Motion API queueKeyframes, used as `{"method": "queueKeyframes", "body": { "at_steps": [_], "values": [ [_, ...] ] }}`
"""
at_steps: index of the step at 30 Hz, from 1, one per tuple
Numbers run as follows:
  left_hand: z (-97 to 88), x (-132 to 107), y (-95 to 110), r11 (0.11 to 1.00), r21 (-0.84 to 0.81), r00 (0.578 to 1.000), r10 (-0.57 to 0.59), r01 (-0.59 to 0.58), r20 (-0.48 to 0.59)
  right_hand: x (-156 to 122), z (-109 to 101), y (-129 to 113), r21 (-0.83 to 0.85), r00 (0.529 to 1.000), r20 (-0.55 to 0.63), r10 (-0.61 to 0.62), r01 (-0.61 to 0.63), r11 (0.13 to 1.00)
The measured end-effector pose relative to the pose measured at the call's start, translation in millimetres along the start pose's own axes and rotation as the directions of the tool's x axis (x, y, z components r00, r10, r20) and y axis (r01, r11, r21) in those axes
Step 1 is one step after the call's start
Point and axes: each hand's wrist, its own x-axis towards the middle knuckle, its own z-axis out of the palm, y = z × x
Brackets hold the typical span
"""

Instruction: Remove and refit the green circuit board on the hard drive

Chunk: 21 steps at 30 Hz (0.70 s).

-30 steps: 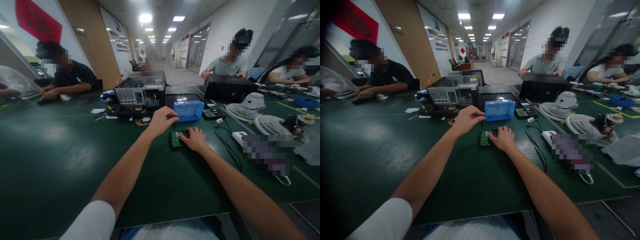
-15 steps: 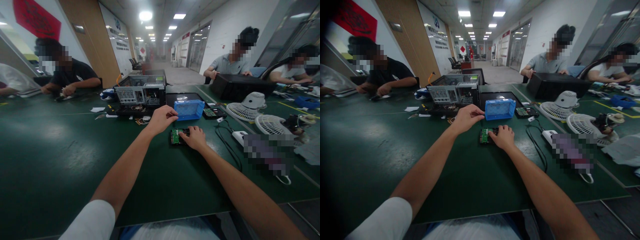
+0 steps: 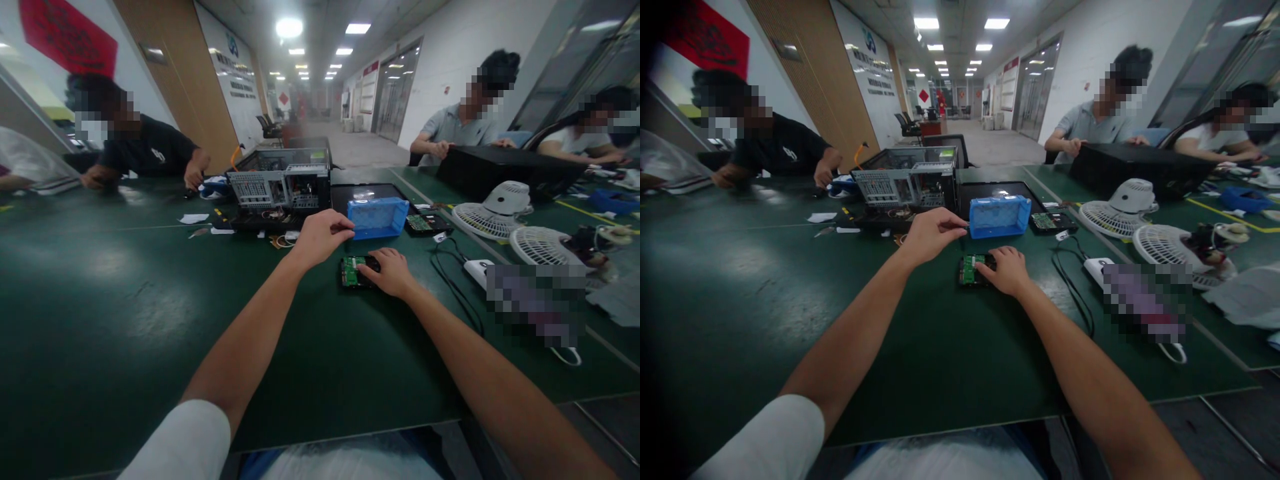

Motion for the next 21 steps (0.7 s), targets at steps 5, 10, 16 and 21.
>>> {"method": "queueKeyframes", "body": {
  "at_steps": [5,10,16,21],
  "values": [
    [-0.8,-0.4,0.7,1.0,-0.001,1.0,-0.007,0.007,0.004,-0.6,3.0,4.4,0.067,0.999,-0.021,-0.05,0.051,0.996],
    [-0.2,-0.7,-0.2,1.0,-0.014,1.0,0.009,-0.009,-0.004,-1.8,0.3,5.3,0.115,0.991,-0.049,-0.128,0.133,0.984],
    [0.3,-0.8,-0.6,1.0,-0.023,1.0,-0.002,0.002,-0.002,-1.9,-0.9,5.2,0.14,0.985,-0.043,-0.167,0.172,0.975],
    [-0.3,-1.5,0.7,1.0,-0.019,1.0,0.001,-0.001,-0.002,-1.2,0.1,5.7,0.138,0.987,-0.031,-0.16,0.163,0.977]
  ]
}}
